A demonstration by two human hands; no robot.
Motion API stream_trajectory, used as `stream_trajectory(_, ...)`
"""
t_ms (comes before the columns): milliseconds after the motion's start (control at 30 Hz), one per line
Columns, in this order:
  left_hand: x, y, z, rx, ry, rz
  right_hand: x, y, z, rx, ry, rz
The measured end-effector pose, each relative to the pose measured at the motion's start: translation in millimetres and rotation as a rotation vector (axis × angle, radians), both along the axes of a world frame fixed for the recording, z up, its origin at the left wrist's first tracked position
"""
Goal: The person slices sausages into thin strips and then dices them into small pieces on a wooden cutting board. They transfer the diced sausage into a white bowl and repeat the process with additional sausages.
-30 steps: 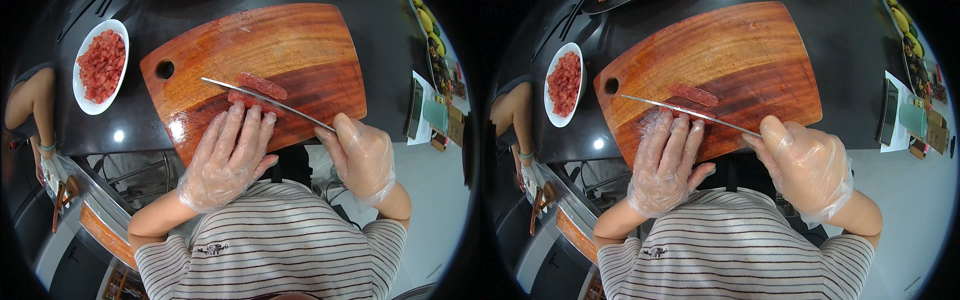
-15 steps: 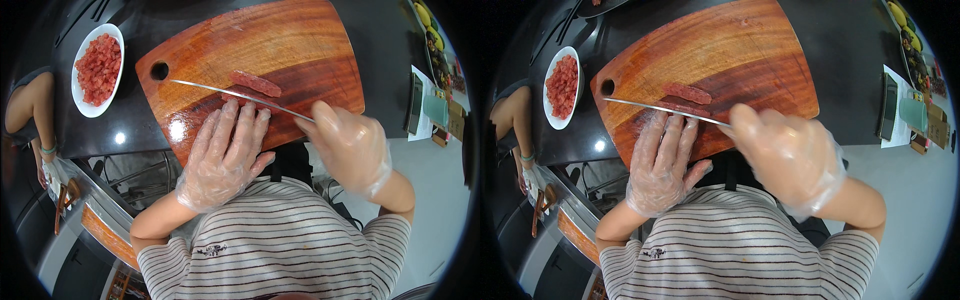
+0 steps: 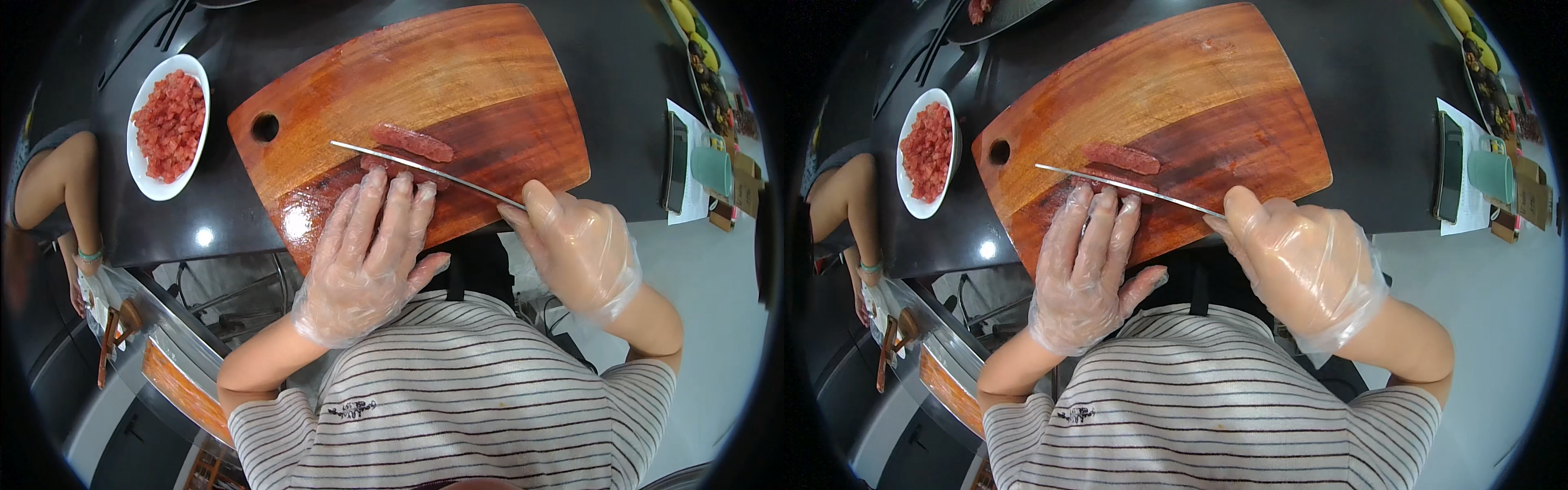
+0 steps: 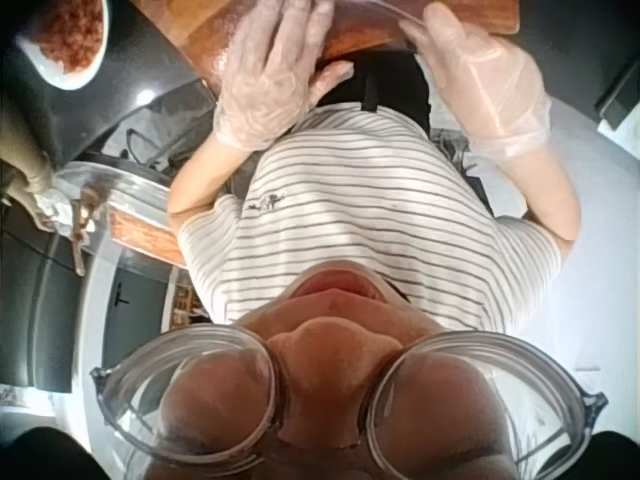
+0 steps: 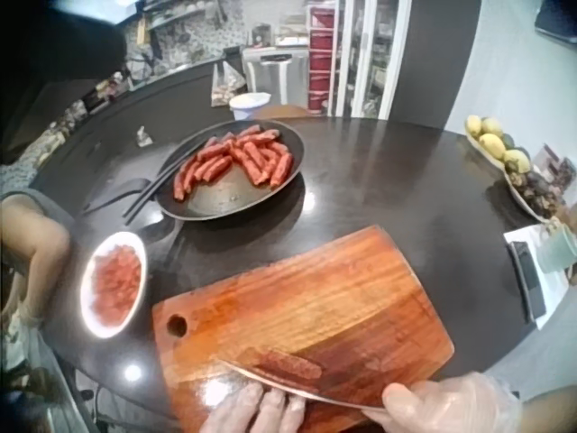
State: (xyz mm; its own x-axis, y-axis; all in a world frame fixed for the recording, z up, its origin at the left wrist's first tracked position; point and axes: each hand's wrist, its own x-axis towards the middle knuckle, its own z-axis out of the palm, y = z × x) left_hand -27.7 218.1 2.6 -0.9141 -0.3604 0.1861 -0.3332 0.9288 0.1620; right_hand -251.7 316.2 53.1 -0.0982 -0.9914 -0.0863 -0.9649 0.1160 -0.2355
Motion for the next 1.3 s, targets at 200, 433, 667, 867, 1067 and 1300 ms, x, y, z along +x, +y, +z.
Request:
stream_trajectory(200, -4.1, -2.0, 0.1, -0.016, 0.001, -0.026, 13.6, -31.1, -7.0, -0.081, -0.033, 0.021)
stream_trajectory(433, -3.5, -1.1, 0.9, 0.008, 0.000, -0.007, -8.4, -2.5, 6.3, 0.029, -0.066, -0.060)
stream_trajectory(667, -8.8, -2.4, 4.7, 0.069, -0.014, 0.006, -14.5, -9.8, 5.5, -0.083, -0.075, -0.087)
stream_trajectory(867, -6.1, -3.2, 6.4, 0.119, -0.030, 0.013, -6.0, -3.2, 9.9, -0.051, -0.044, -0.096)
stream_trajectory(1067, -8.1, -8.7, 13.3, 0.110, -0.061, -0.027, -1.1, -1.7, 9.2, -0.045, -0.030, -0.082)
stream_trajectory(1300, -7.4, -14.8, 9.3, 0.122, -0.058, -0.067, 1.1, -5.5, 5.0, -0.054, -0.011, -0.048)
